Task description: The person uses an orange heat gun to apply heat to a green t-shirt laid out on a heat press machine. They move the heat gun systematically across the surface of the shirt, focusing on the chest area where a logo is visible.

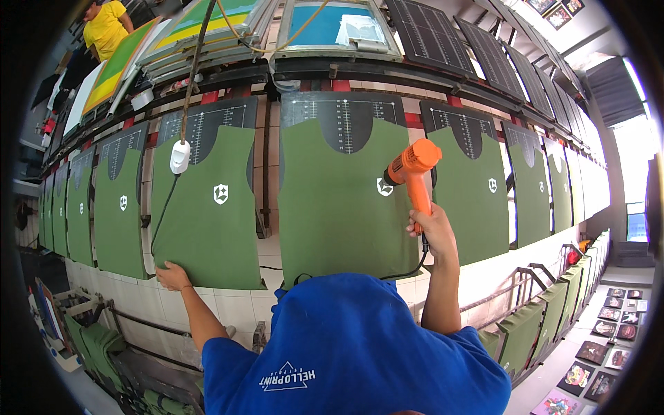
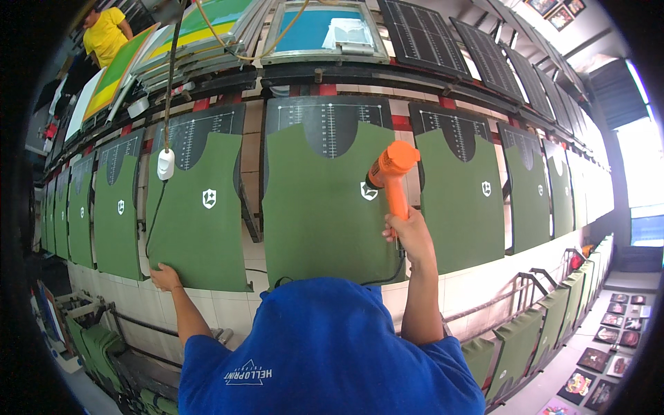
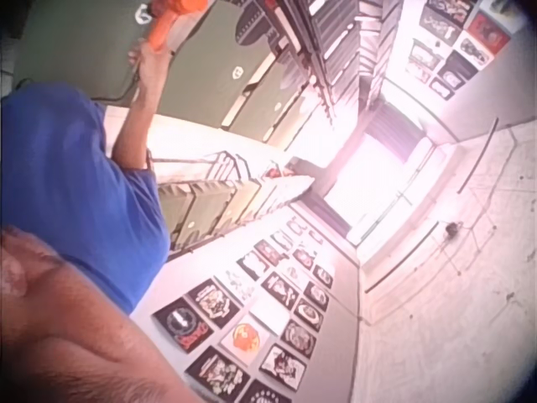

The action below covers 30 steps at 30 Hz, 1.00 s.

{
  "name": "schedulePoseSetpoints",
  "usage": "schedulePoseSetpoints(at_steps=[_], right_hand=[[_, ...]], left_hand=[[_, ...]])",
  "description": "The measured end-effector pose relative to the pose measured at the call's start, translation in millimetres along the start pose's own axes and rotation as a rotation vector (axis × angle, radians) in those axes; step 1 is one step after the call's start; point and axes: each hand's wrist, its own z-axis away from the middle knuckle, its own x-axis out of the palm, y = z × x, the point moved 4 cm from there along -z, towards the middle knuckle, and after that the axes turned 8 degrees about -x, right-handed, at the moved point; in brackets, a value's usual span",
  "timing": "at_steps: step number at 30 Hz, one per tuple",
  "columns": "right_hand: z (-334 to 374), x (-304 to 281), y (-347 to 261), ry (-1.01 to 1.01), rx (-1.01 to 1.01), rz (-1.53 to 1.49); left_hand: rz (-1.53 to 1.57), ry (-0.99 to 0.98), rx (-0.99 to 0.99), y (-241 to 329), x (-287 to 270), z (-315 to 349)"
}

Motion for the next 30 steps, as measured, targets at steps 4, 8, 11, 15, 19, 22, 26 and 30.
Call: schedulePoseSetpoints(at_steps=[4,8,11,15,19,22,26,30], right_hand=[[3,4,-3,0.031,-0.024,0.027],[2,-4,-1,0.001,0.008,-0.042],[6,0,-3,0.012,0.004,0.000],[11,0,-1,0.005,0.026,-0.013],[12,-4,1,-0.022,0.041,0.000],[14,-4,3,0.009,0.037,-0.015],[18,0,0,-0.021,0.044,0.014],[20,2,-2,0.011,0.032,0.038]], left_hand=[[0.028,0.047,-0.143,-14,10,2],[0.302,-0.035,-0.268,-28,23,-3],[0.462,-0.109,-0.306,-32,28,-4],[0.484,-0.110,-0.300,-36,30,-3],[0.484,-0.131,-0.300,-34,30,-1],[0.493,-0.107,-0.295,-35,28,-2],[0.478,-0.144,-0.315,-29,25,5],[0.484,-0.124,-0.294,-31,25,3]])
